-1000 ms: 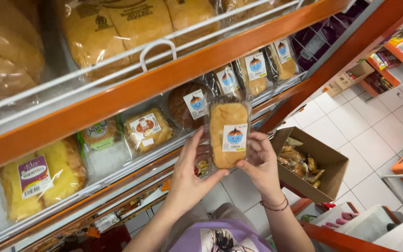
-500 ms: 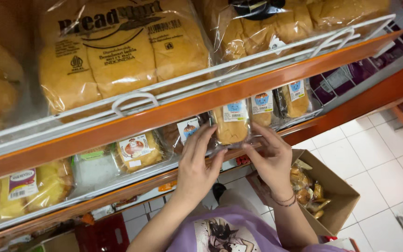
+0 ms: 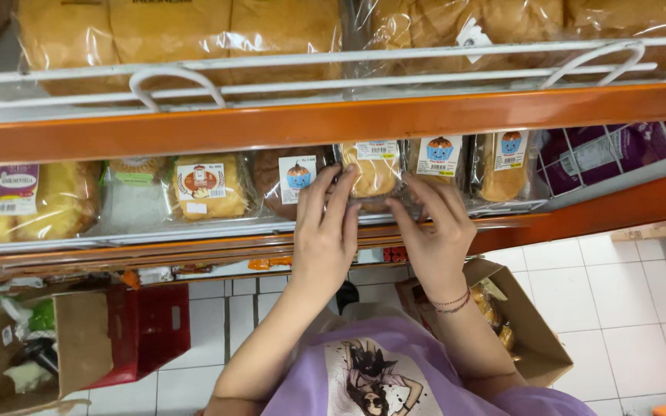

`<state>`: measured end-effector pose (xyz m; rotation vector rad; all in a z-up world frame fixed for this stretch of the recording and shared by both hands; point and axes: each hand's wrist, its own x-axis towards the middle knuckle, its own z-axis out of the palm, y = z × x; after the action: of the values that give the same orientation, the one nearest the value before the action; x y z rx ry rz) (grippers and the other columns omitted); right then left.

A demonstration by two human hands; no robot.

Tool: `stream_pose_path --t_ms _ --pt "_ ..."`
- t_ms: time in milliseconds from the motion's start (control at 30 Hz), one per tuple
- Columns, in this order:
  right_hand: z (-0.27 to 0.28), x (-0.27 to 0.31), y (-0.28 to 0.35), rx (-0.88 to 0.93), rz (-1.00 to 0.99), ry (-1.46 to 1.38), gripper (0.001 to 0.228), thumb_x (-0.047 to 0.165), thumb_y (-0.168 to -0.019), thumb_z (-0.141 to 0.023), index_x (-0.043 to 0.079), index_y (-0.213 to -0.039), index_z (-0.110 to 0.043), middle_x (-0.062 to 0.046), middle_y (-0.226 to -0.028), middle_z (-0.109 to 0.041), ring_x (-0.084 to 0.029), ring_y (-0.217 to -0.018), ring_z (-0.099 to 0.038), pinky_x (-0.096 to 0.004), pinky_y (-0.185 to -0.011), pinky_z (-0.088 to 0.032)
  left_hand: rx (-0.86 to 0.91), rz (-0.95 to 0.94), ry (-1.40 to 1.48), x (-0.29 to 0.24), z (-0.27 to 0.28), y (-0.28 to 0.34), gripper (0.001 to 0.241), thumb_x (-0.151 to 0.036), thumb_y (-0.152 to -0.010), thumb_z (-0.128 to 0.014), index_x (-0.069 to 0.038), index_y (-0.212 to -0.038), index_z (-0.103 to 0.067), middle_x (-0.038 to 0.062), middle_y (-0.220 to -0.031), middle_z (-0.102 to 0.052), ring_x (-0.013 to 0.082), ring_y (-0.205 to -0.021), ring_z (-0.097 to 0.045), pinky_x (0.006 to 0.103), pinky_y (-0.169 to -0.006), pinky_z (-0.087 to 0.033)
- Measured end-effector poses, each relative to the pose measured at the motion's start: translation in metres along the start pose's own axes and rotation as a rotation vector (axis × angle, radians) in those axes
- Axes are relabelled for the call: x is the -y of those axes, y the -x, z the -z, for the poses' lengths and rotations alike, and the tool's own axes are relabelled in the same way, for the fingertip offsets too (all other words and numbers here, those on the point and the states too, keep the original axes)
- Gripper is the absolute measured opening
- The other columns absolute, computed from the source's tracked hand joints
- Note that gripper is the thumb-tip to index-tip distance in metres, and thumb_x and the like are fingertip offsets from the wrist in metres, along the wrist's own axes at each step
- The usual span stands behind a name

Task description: The person takes bread packages and other items from a cardboard box, wipes them with a cloth, and places them onto the store shelves.

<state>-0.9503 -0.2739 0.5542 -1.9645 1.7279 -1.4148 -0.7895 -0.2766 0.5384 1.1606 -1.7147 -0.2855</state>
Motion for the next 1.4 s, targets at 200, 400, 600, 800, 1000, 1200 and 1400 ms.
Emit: stream_pose_path --t_ms 200,400,600,800,1000,1200,1400 --pt "0.013 -0.011 0.000 0.086 0.161 0.049 0.033 -0.003 -0.087 -0.080 0.003 -0.120 -0.075 -0.009 -0.100 -0.072 -0.022 -0.090 -0.067 -0.034 -0.083 -0.055 0.024 0.065 0.060 -0.007 0.009 0.002 0.046 0.000 -0.092 -0.072 -0.003 -0.137 -0.061 0.017 -0.134 -0.060 0.0323 -0.111 -0.063 0.0430 -0.096 -0.054" --pt "0.001 -0.016 0.000 0.034 0.200 0.064 0.029 -0.004 -0.090 -0.078 0.002 -0.118 -0.074 -0.009 -0.100 -0.073 -0.023 -0.091 -0.068 -0.034 -0.082 -0.055 -0.075 0.065 0.020 -0.004 0.003 0.004 0.040 0.000 -0.095 -0.073 -0.004 -0.133 -0.064 0.014 -0.129 -0.063 0.0325 -0.116 -0.064 0.0416 -0.099 -0.055" --pt "0.009 -0.016 -0.002 0.133 0.184 0.061 0.031 -0.003 -0.089 -0.079 0.004 -0.119 -0.075 -0.008 -0.097 -0.074 -0.023 -0.088 -0.064 -0.035 -0.080 -0.053 -0.083 0.097 0.071 0.000 0.002 0.006 0.038 -0.002 -0.095 -0.074 -0.006 -0.131 -0.065 0.013 -0.125 -0.065 0.0307 -0.115 -0.067 0.0383 -0.098 -0.056" --pt "0.020 -0.016 0.001 0.216 0.215 0.035 0.033 -0.004 -0.090 -0.076 0.004 -0.122 -0.074 -0.008 -0.098 -0.073 -0.022 -0.092 -0.066 -0.036 -0.085 -0.054 0.009 0.080 0.110 0.003 0.017 0.012 0.041 -0.003 -0.094 -0.074 -0.006 -0.134 -0.065 0.014 -0.127 -0.065 0.0311 -0.116 -0.068 0.0377 -0.099 -0.057" --pt "0.013 -0.018 0.009 0.146 0.134 -0.009 0.032 -0.005 -0.089 -0.077 0.004 -0.120 -0.074 -0.007 -0.101 -0.072 -0.017 -0.085 -0.065 -0.030 -0.079 -0.055 -0.005 0.021 0.097 0.003 0.019 0.015 0.044 -0.002 -0.093 -0.075 -0.005 -0.136 -0.063 0.015 -0.129 -0.062 0.0328 -0.118 -0.065 0.0400 -0.101 -0.055" --pt "0.020 -0.013 0.026 0.137 0.072 -0.163 0.028 -0.002 -0.092 -0.076 0.003 -0.120 -0.073 -0.010 -0.111 -0.066 -0.015 -0.085 -0.066 -0.028 -0.077 -0.056 -0.081 -0.006 0.084 0.001 0.032 0.029 0.043 0.000 -0.092 -0.076 -0.006 -0.134 -0.064 0.016 -0.129 -0.058 0.0301 -0.113 -0.066 0.0387 -0.100 -0.056" --pt "-0.024 0.036 0.045 0.516 0.162 -0.416 0.030 -0.001 -0.083 -0.077 0.003 -0.113 -0.073 -0.008 -0.106 -0.069 -0.015 -0.085 -0.070 -0.026 -0.077 -0.057 -0.118 -0.075 -0.188 0.009 0.087 0.065 0.044 0.003 -0.089 -0.077 -0.006 -0.130 -0.066 0.014 -0.124 -0.062 0.0312 -0.109 -0.066 0.0417 -0.093 -0.054"
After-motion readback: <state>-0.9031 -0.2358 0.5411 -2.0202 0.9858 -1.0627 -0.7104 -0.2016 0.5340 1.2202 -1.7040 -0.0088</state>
